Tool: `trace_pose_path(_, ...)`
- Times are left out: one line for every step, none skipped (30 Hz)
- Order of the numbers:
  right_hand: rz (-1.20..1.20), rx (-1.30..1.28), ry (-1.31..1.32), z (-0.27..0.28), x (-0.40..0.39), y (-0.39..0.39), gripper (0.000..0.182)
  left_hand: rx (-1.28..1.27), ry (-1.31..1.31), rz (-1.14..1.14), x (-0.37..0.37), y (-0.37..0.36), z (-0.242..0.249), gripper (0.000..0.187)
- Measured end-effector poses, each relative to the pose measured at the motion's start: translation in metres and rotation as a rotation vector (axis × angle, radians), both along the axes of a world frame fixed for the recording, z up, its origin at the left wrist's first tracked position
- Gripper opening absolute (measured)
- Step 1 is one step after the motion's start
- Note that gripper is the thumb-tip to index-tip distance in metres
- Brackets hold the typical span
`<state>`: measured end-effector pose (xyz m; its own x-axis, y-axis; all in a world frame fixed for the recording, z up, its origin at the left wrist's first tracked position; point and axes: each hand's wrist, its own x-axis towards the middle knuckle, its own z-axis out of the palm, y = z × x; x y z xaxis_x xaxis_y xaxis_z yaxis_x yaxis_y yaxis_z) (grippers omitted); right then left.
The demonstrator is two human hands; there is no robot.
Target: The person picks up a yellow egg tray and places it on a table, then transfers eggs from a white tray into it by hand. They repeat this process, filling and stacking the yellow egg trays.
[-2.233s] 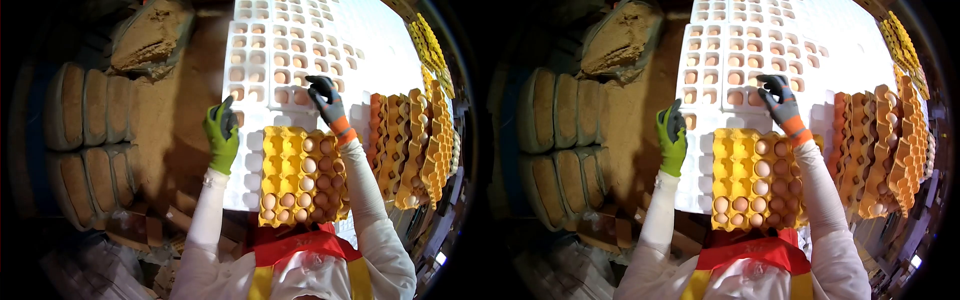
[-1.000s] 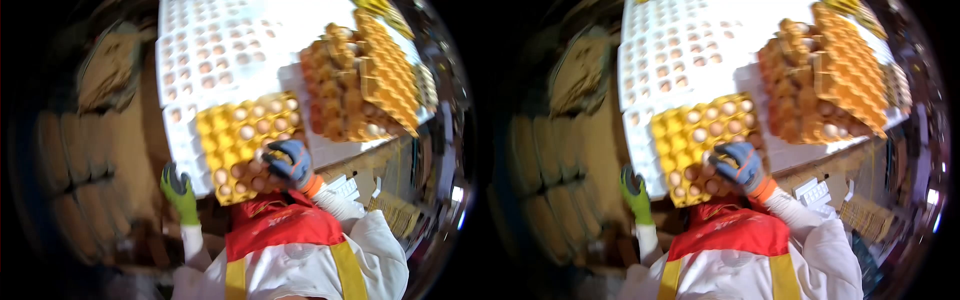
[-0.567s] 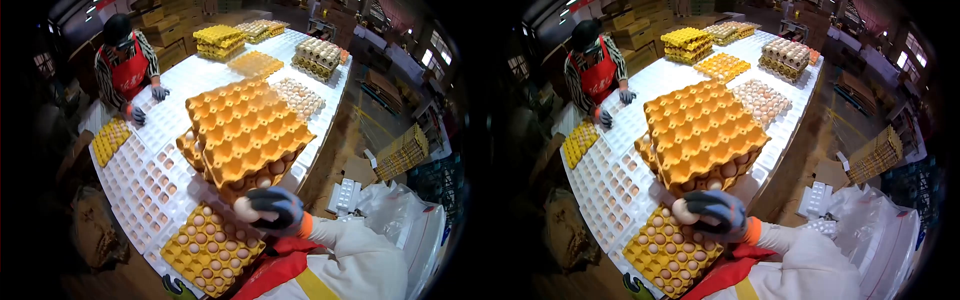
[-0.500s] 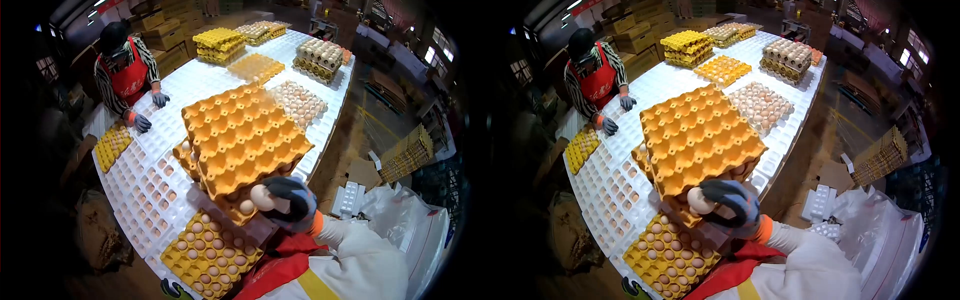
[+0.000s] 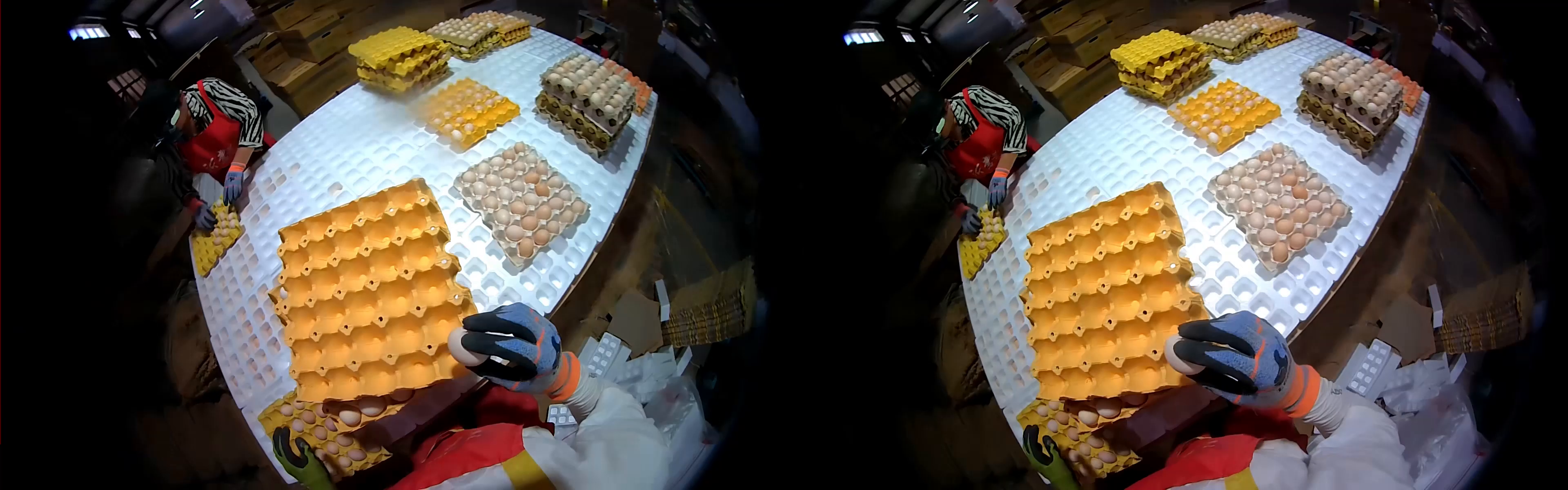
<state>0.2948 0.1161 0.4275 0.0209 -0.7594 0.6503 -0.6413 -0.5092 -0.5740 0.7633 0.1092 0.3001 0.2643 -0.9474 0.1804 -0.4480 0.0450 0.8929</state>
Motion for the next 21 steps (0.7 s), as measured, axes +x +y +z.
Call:
trace_pose_path(0.004,0.002,-0.015,-0.001,-0.005,-0.007,0.047,-0.002,0.035,0.005,-0.015,-0.004,0.015,0.045)
trace_pose_path(0.013,0.009,-0.030,-0.001,-0.010,-0.016,0.047,-0.001,0.068,0.014,-0.030,-0.007,0.032,0.043)
trace_pose_path(0.025,0.017,-0.042,-0.001,-0.015,-0.026,0.047,0.000,0.106,0.027,-0.045,-0.011,0.048,0.043)
trace_pose_path(0.027,0.028,-0.054,-0.001,-0.020,-0.037,0.049,-0.041,-0.093,0.034,-0.067,-0.026,0.073,0.036)
trace_pose_path(0.031,0.021,-0.087,0.002,-0.022,-0.051,0.050,-0.073,-0.089,-0.011,-0.085,-0.039,0.092,0.034)
trace_pose_path(0.019,0.003,-0.039,0.007,-0.023,-0.067,0.049,-0.080,-0.161,-0.049,-0.107,-0.051,0.116,0.034)
trace_pose_path(0.001,-0.017,0.011,0.012,-0.023,-0.081,0.048,-0.133,-0.276,-0.137,-0.115,-0.066,0.127,0.034)
trace_pose_path(-0.042,0.001,0.084,0.016,-0.023,-0.091,0.047,-0.147,-0.321,-0.194,-0.120,-0.081,0.134,0.035)
trace_pose_path(-0.088,0.020,0.157,0.018,-0.022,-0.099,0.046,-0.159,-0.367,-0.253,-0.125,-0.094,0.137,0.035)
trace_pose_path(-0.147,0.026,0.176,0.014,-0.019,-0.105,0.041,-0.083,-0.337,-0.254,-0.131,-0.104,0.138,0.038)
trace_pose_path(-0.153,0.061,0.214,0.014,-0.017,-0.109,0.039,-0.007,-0.304,-0.256,-0.137,-0.114,0.140,0.042)
trace_pose_path(-0.164,0.097,0.253,0.014,-0.017,-0.112,0.037,-0.004,-0.250,-0.257,-0.149,-0.119,0.141,0.042)
trace_pose_path(-0.179,0.136,0.294,0.013,-0.017,-0.113,0.036,0.023,-0.296,-0.251,-0.151,-0.123,0.140,0.042)
trace_pose_path(-0.181,0.138,0.282,0.011,-0.016,-0.114,0.033,0.054,-0.339,-0.252,-0.153,-0.127,0.139,0.043)
trace_pose_path(-0.208,0.161,0.314,0.010,-0.014,-0.114,0.032,0.088,-0.380,-0.262,-0.154,-0.130,0.135,0.043)
trace_pose_path(-0.244,0.190,0.348,0.009,-0.013,-0.114,0.032,-0.020,-0.429,-0.283,-0.151,-0.133,0.127,0.044)
trace_pose_path(-0.293,0.222,0.385,0.007,-0.012,-0.113,0.032,-0.065,-0.411,-0.294,-0.145,-0.135,0.117,0.042)
trace_pose_path(-0.320,0.215,0.358,0.002,-0.010,-0.113,0.033,-0.055,-0.413,-0.285,-0.144,-0.137,0.113,0.041)
trace_pose_path(-0.319,0.159,0.309,0.001,-0.013,-0.110,0.039,-0.046,-0.419,-0.270,-0.144,-0.138,0.111,0.040)
trace_pose_path(-0.337,0.143,0.203,-0.004,-0.017,-0.105,0.046,-0.079,-0.433,-0.297,-0.140,-0.139,0.108,0.038)
trace_pose_path(-0.349,0.119,0.092,-0.011,-0.018,-0.100,0.052,-0.102,-0.460,-0.291,-0.139,-0.140,0.106,0.037)
